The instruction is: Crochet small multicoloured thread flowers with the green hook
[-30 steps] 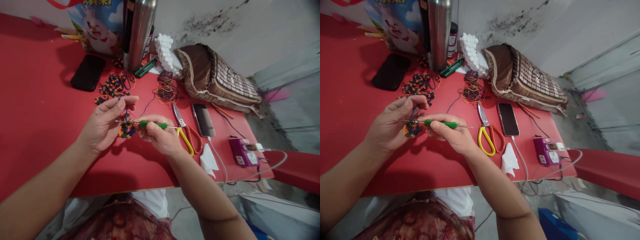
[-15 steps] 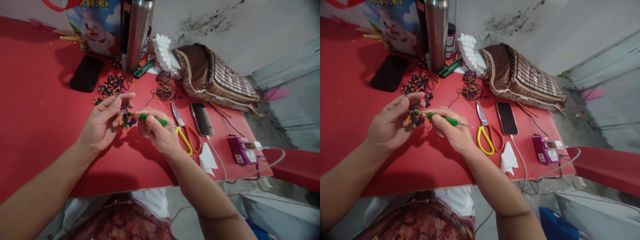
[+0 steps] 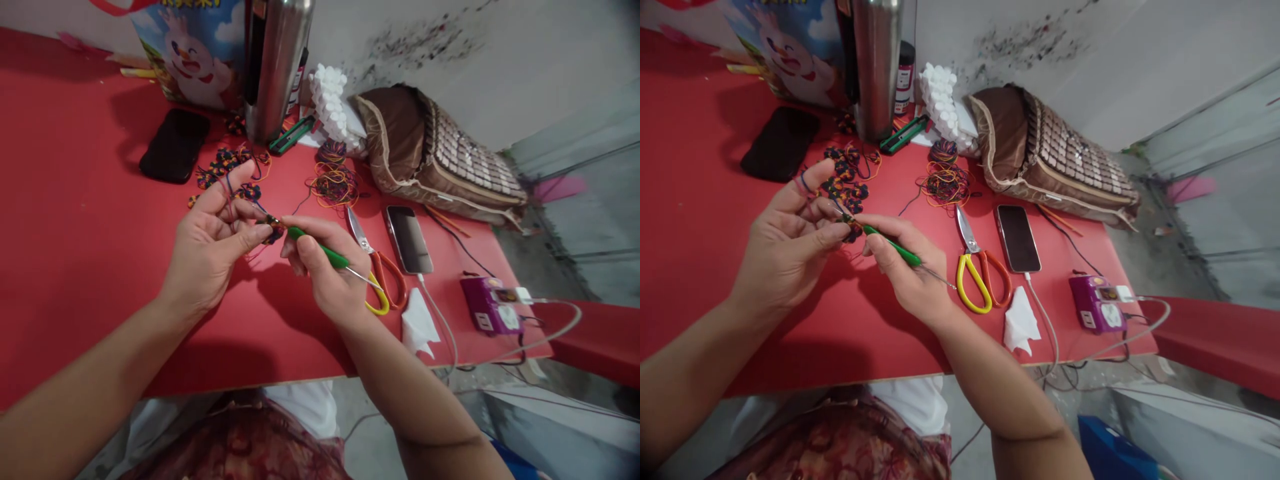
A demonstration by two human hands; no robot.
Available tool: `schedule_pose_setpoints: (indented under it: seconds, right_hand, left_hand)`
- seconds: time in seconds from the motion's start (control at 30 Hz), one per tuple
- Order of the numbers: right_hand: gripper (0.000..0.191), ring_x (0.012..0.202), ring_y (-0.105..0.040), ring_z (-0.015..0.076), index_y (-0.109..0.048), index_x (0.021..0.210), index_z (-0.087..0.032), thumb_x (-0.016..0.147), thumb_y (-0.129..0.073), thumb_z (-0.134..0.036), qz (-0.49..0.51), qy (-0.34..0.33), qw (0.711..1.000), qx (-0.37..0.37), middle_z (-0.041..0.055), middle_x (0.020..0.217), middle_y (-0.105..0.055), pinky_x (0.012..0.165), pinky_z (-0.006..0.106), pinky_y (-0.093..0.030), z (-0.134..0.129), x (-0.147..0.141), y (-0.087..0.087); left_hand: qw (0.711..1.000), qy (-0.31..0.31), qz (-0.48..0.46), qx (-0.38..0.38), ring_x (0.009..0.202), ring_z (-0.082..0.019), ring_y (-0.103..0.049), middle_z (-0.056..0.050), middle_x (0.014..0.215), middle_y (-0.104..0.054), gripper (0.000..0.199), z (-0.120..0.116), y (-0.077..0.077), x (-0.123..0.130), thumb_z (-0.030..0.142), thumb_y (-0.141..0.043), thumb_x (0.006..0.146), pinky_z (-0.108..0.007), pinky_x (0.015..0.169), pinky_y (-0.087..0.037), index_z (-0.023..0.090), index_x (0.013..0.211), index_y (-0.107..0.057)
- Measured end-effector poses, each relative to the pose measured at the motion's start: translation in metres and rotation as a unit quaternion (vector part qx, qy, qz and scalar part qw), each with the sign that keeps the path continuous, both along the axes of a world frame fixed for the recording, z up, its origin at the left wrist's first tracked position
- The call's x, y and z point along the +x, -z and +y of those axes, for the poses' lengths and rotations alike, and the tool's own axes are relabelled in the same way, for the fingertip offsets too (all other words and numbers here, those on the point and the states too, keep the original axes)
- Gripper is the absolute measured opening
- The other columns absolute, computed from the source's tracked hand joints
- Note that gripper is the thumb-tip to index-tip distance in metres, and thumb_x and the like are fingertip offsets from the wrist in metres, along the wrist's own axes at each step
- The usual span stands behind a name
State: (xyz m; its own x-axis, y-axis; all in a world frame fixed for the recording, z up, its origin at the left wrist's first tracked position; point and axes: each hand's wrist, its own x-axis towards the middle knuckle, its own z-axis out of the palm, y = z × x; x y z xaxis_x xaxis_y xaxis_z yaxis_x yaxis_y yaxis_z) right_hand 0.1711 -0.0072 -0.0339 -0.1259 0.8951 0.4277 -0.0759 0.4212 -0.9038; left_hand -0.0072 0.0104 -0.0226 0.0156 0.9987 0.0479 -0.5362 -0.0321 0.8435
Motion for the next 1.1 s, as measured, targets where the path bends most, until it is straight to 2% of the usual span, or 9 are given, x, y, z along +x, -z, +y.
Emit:
schedule_pose_setpoints:
  seconds: [0.17, 0.27, 0.4, 0.53, 0.63, 0.73, 0.87, 0.97, 1.1]
  right_hand:
    - [0.028, 0.069, -0.066, 0.0117, -0.078, 0.138, -0.035, 0.112, -0.068, -0.032, -0.036, 0.026, 0.997, 0.059, 0.0016, 0.104, -0.082, 0.073, 0.032, -0.061, 0.000, 0.001, 0.008]
    - [0.029, 0.068, -0.065, 0.0121, -0.077, 0.139, -0.034, 0.111, -0.068, -0.035, -0.041, 0.029, 0.997, 0.065, 0.0030, 0.106, -0.082, 0.070, 0.032, -0.061, -0.001, -0.001, 0.011]
    - [0.027, 0.057, -0.059, 0.0114, -0.079, 0.129, -0.031, 0.110, -0.069, -0.047, 0.044, -0.001, 0.998, -0.039, 0.0008, 0.090, -0.079, 0.053, 0.028, -0.053, 0.000, -0.008, 0.007]
    - [0.025, 0.050, -0.053, 0.0089, -0.079, 0.114, -0.029, 0.105, -0.074, -0.052, 0.142, -0.086, 0.974, -0.156, -0.0027, 0.080, -0.074, 0.045, 0.023, -0.042, 0.007, -0.011, 0.001]
    - [0.025, 0.046, -0.046, 0.0065, -0.078, 0.111, -0.027, 0.105, -0.075, -0.051, 0.176, -0.144, 0.957, -0.179, -0.0041, 0.076, -0.073, 0.043, 0.021, -0.037, 0.011, -0.009, -0.002]
    - [0.022, 0.047, -0.048, 0.0063, -0.079, 0.112, -0.025, 0.105, -0.076, -0.046, 0.165, -0.171, 0.957, -0.167, -0.0036, 0.075, -0.074, 0.045, 0.021, -0.039, 0.009, -0.005, -0.004]
    - [0.021, 0.049, -0.055, 0.0071, -0.081, 0.114, -0.024, 0.103, -0.080, -0.042, 0.149, -0.157, 0.967, -0.130, -0.0023, 0.077, -0.076, 0.046, 0.021, -0.045, 0.005, -0.003, -0.009]
    - [0.018, 0.047, -0.053, 0.0059, -0.081, 0.113, -0.025, 0.105, -0.077, -0.041, 0.173, -0.118, 0.972, -0.106, -0.0030, 0.077, -0.076, 0.046, 0.020, -0.046, 0.006, -0.005, -0.010]
    - [0.021, 0.048, -0.051, 0.0057, -0.080, 0.116, -0.026, 0.105, -0.076, -0.044, 0.167, -0.096, 0.973, -0.124, -0.0044, 0.078, -0.072, 0.047, 0.020, -0.045, 0.007, -0.008, -0.007]
  left_hand:
    - [1.000, 0.004, -0.006, -0.023, 0.076, -0.014, -0.068, 0.003, 0.087, -0.078, 0.056, -0.004, 0.000, -0.001, 0.014, -0.100, 0.077, -0.027, 0.069, -0.061, 0.037, 0.125, -0.084]
    - [0.999, 0.003, -0.010, -0.035, 0.072, -0.013, -0.065, 0.004, 0.087, -0.077, 0.056, -0.006, -0.001, 0.000, 0.015, -0.100, 0.078, -0.026, 0.063, -0.058, 0.036, 0.127, -0.083]
    - [1.000, -0.014, 0.003, -0.024, 0.077, -0.014, -0.069, 0.005, 0.088, -0.075, 0.060, -0.008, -0.003, 0.001, 0.015, -0.098, 0.079, -0.028, 0.069, -0.061, 0.039, 0.131, -0.080]
    - [0.999, -0.008, -0.006, -0.039, 0.077, -0.013, -0.068, 0.006, 0.088, -0.075, 0.058, -0.009, -0.005, 0.002, 0.014, -0.098, 0.078, -0.029, 0.071, -0.062, 0.040, 0.128, -0.082]
    - [0.997, 0.014, -0.029, -0.065, 0.071, -0.011, -0.064, 0.007, 0.084, -0.073, 0.058, -0.006, -0.005, 0.001, 0.010, -0.099, 0.074, -0.026, 0.066, -0.059, 0.038, 0.122, -0.084]
    - [0.995, 0.048, -0.049, -0.070, 0.071, -0.011, -0.067, 0.007, 0.079, -0.072, 0.060, -0.003, -0.004, -0.001, 0.008, -0.100, 0.071, -0.023, 0.067, -0.060, 0.035, 0.122, -0.084]
    - [0.996, 0.061, -0.045, -0.038, 0.074, -0.013, -0.072, 0.006, 0.080, -0.074, 0.065, -0.003, -0.002, 0.000, 0.011, -0.101, 0.071, -0.025, 0.073, -0.063, 0.032, 0.129, -0.079]
    - [0.999, 0.036, -0.020, -0.016, 0.070, -0.013, -0.068, 0.005, 0.083, -0.073, 0.059, -0.006, -0.001, 0.003, 0.015, -0.102, 0.074, -0.027, 0.066, -0.061, 0.031, 0.126, -0.079]
    - [0.999, 0.016, -0.013, -0.027, 0.070, -0.014, -0.066, 0.004, 0.090, -0.074, 0.058, -0.007, -0.001, 0.004, 0.016, -0.101, 0.075, -0.029, 0.062, -0.059, 0.034, 0.126, -0.080]
